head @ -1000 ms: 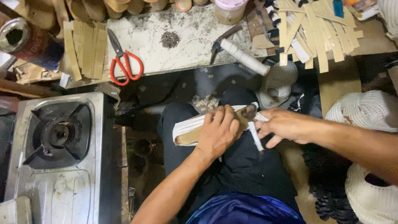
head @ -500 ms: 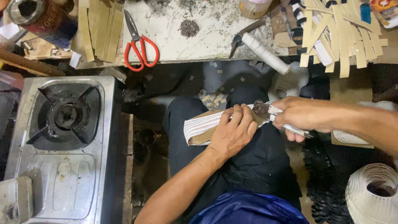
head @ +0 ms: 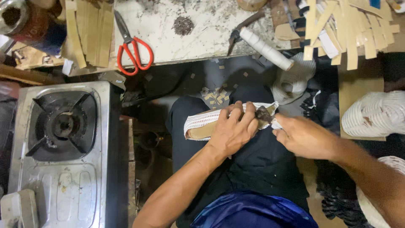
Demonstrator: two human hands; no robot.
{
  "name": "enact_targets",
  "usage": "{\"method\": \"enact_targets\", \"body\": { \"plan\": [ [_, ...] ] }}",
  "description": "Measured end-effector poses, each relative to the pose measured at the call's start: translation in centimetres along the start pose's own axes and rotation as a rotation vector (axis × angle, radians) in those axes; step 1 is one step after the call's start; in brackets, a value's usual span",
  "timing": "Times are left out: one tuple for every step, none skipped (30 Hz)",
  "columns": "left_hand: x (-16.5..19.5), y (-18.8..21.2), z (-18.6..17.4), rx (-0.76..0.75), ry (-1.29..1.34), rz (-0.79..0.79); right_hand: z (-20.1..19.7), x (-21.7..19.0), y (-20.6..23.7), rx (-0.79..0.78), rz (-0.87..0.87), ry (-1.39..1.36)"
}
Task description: The person sits on the floor and works a woven shoe upper over a wooden shoe last, pressing and tucking the fabric edges around the last by hand. They use a small hammer to tap and set the upper, and a trimming tool to cut and trim excess material along the sole edge, working the shoe around section by section.
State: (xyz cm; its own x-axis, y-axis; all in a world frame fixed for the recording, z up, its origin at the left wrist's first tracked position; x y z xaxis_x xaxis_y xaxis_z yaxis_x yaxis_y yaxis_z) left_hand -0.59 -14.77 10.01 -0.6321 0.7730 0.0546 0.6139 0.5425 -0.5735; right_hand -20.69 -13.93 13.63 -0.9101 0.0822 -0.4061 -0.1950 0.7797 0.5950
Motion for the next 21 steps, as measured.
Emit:
{"method": "enact_targets", "body": {
  "plan": [
    [0.1, 0.0, 0.0, 0.031, 0.015, 0.024, -0.3, 0.6, -0.3, 0.034, -0.102, 0.099],
    [0.1, 0.0, 0.0, 0.063, 0.030, 0.049, -0.3, 1.1, -0.6, 0.070, -0.204, 0.199],
    [0.0, -0.1, 0.0, 0.042, 0.016, 0.063, -0.3, 1.6, -0.8, 0.111, -0.197, 0.210],
    [-0.1, -0.1, 0.1, 0.021, 0.001, 0.074, -0.2, 2.0, -0.9, 0.150, -0.192, 0.225],
    [-0.2, -0.1, 0.1, 0.002, -0.020, 0.084, -0.1, 2.0, -0.8, 0.190, -0.193, 0.240],
    [-0.3, -0.1, 0.1, 0.013, 0.007, 0.085, 0.0, 1.9, -0.5, 0.213, -0.218, 0.219],
    [-0.4, 0.0, 0.0, 0.022, 0.031, 0.087, 0.2, 1.5, -0.1, 0.236, -0.245, 0.197],
    [-0.5, 0.0, 0.0, 0.034, 0.052, 0.091, 0.1, 1.0, 0.4, 0.264, -0.275, 0.175],
    [-0.6, 0.1, 0.0, 0.019, 0.027, 0.096, -0.1, 0.5, 1.0, 0.314, -0.260, -0.015],
    [-0.6, 0.2, 0.1, -0.003, 0.009, 0.099, -0.2, 0.1, 1.7, 0.354, -0.238, -0.211],
    [-0.7, 0.3, 0.1, -0.027, -0.005, 0.105, -0.2, -0.4, 2.1, 0.391, -0.208, -0.411],
    [-0.7, 0.4, 0.1, -0.026, 0.000, 0.108, 0.0, -0.9, 2.4, 0.537, -0.208, -0.540],
    [-0.6, 0.4, 0.2, -0.022, 0.006, 0.110, 0.2, -1.2, 2.6, 0.683, -0.208, -0.665],
    [-0.6, 0.5, 0.2, -0.020, 0.010, 0.112, 0.5, -1.3, 2.6, 0.828, -0.207, -0.791],
    [-0.6, 0.5, 0.2, -0.024, 0.018, 0.109, 1.3, -1.4, 2.1, 0.623, -0.100, -0.677],
    [-0.6, 0.5, 0.3, -0.023, 0.021, 0.110, 2.0, -1.3, 1.6, 0.424, 0.000, -0.558],
    [-0.6, 0.5, 0.3, -0.018, 0.022, 0.109, 2.8, -1.0, 1.3, 0.227, 0.095, -0.432],
    [-0.5, 0.5, 0.4, -0.013, 0.028, 0.102, 3.0, -0.6, 1.2, 0.251, 0.071, -0.479],
    [-0.6, 0.5, 0.4, -0.016, 0.037, 0.099, 3.2, -0.3, 1.2, 0.272, 0.050, -0.534],
    [-0.5, 0.4, 0.5, -0.009, 0.051, 0.089, 3.3, 0.1, 1.2, 0.293, 0.033, -0.576],
    [-0.5, 0.4, 0.4, -0.011, 0.042, 0.078, 3.0, 0.2, 1.3, 0.460, -0.061, -0.618]
  ]
}}
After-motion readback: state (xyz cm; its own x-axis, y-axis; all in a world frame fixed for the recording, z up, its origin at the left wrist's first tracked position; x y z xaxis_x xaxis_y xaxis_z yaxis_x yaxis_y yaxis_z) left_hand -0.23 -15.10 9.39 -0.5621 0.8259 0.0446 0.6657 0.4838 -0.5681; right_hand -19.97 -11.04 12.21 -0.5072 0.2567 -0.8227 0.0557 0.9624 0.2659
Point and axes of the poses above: each hand's wrist, its own y-axis away from the middle knuckle, its own z-axis out of the palm, x = y × z, the point moved 2 cm from there along -y, towards the middle knuckle, and after that the axes turned 5 degrees about y, right-handed, at the moved point
